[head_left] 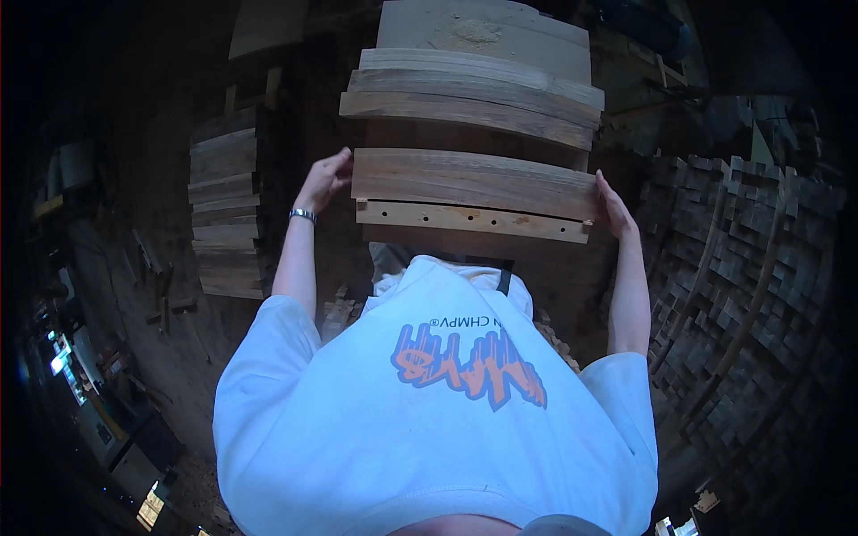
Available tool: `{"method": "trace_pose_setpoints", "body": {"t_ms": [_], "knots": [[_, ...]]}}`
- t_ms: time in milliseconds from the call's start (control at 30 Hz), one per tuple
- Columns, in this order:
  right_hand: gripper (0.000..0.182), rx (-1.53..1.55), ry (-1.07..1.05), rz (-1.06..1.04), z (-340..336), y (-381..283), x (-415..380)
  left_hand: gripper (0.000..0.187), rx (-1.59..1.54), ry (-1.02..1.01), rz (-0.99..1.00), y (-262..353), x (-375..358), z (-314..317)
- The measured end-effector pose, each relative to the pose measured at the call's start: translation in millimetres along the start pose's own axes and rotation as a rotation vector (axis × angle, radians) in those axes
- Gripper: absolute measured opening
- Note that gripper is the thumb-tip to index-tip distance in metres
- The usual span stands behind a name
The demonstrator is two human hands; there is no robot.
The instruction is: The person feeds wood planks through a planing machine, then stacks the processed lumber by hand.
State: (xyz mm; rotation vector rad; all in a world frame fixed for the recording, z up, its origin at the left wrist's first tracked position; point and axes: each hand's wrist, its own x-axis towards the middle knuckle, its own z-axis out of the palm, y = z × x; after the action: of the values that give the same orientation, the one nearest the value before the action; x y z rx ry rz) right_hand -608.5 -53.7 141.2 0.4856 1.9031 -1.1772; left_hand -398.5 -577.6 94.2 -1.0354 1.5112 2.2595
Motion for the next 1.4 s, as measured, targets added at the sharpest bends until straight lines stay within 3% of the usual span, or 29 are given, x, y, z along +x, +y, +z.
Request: {"method": "trace_pose_setpoints", "body": {"t_ms": [33, 100, 133, 200, 233, 333, 433, 500, 667, 767, 1300, 1400], "knots": [[0.078, 0.002, 0.003, -0.003, -3, -4, 13, 0.037, 0.009, 0.189, 0.123, 7, 11, 5], [0.072, -0.189, 0.11, -0.196, -9, -15, 39, 0.032, -0.073, 0.255, 0.287, 25, 41, 4], [0.072, -0.191, 0.114, -0.194, -7, -18, 46, 0.032, -0.075, 0.252, 0.285, 32, 52, 5], [0.064, -0.214, 0.209, -0.592, 8, -33, 50, 0.03, 0.113, 0.293, 0.283, 47, 60, 14], [0.055, -0.233, 0.205, -0.617, 10, -32, 67, 0.03, 0.106, 0.295, 0.286, 46, 58, 19], [0.051, -0.502, 0.292, -0.511, 18, -56, 42, 0.031, 0.161, 0.265, 0.266, 38, 50, 24], [0.047, -0.243, 0.281, -0.497, 6, -40, 48, 0.03, 0.124, 0.239, 0.255, 29, 41, 32], [0.042, -0.073, 0.126, -0.481, 2, -38, 34, 0.03, 0.15, 0.234, 0.26, 25, 36, 32], [0.038, 0.115, -0.109, -0.306, -13, -12, 31, 0.03, 0.156, 0.2, 0.231, 13, 13, 27], [0.04, 0.14, -0.139, -0.281, -17, -7, 33, 0.031, 0.123, 0.181, 0.232, 8, 7, 24], [0.04, 0.081, -0.179, -0.173, -22, -14, 32, 0.042, 0.014, 0.031, 0.029, 22, 2, 15], [0.041, 0.016, -0.088, -0.154, -21, -16, 28, 0.044, 0.026, 0.034, 0.041, 20, 3, 14]]}}
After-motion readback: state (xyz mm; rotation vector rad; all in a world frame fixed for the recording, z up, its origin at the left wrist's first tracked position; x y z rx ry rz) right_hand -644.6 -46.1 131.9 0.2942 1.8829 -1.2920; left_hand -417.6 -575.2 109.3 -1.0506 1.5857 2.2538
